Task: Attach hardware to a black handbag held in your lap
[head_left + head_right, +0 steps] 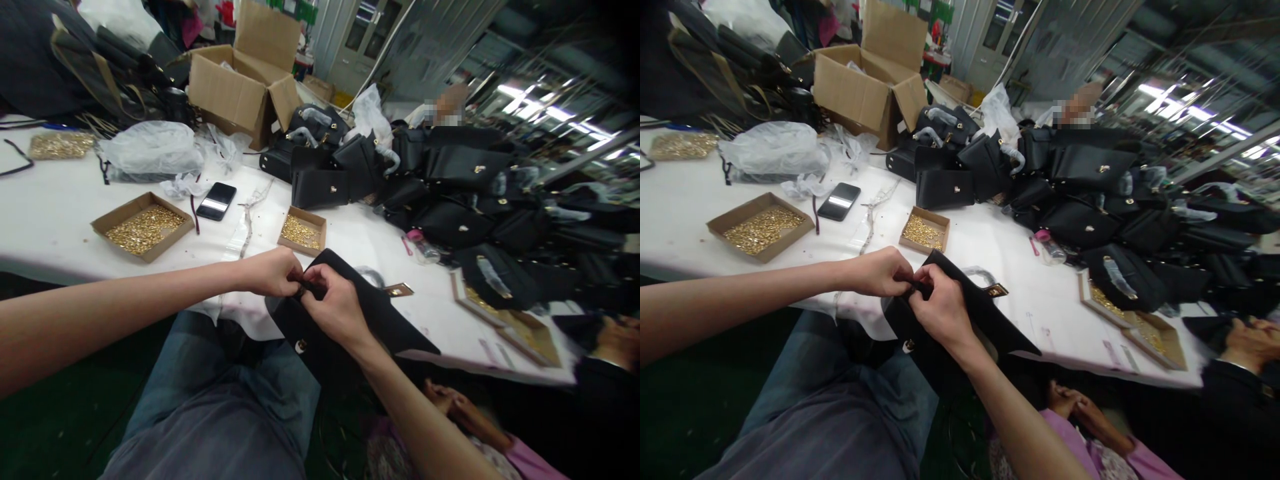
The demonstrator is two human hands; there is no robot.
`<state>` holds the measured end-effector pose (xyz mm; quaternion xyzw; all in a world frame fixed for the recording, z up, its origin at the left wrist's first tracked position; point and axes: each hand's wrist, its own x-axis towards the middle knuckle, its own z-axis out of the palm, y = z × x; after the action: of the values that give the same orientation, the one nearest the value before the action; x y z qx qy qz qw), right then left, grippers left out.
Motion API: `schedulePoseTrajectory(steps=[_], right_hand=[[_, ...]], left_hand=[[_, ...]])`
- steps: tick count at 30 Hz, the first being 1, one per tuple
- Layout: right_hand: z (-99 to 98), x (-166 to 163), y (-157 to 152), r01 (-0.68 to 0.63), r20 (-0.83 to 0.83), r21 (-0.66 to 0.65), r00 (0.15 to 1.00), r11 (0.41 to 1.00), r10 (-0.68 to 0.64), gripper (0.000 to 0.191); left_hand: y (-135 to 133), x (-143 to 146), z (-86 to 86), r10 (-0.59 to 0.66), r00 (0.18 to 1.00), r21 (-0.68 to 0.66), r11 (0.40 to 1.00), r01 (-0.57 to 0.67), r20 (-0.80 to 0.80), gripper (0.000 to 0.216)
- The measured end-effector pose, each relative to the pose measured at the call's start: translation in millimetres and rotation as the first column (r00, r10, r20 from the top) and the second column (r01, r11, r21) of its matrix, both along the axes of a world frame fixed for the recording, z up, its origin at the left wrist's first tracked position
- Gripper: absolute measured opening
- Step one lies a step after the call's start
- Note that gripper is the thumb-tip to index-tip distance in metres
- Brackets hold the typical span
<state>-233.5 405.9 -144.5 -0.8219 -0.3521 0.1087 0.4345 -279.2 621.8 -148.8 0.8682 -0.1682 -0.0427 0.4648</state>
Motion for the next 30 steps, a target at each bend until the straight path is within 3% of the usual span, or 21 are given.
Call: schedulePoseTrajectory(steps=[7, 30], right_hand=[[-0.1, -3.7, 0.2, -0.04, -0.022, 0.023, 0.999, 0.999, 0.041, 0.019], [-0.3, -6.5, 1.5, -0.067, -0.035, 0.01, 0.997, 0.998, 0.068, 0.015]], left_hand=[[2.9, -2.9, -9.0, 0.006, 0.997, -0.028, 1.0, -0.004, 0.075, 0.018], [2.0, -7.1, -9.3, 0.049, 0.999, -0.075, 0.996, -0.05, -0.013, 0.018]])
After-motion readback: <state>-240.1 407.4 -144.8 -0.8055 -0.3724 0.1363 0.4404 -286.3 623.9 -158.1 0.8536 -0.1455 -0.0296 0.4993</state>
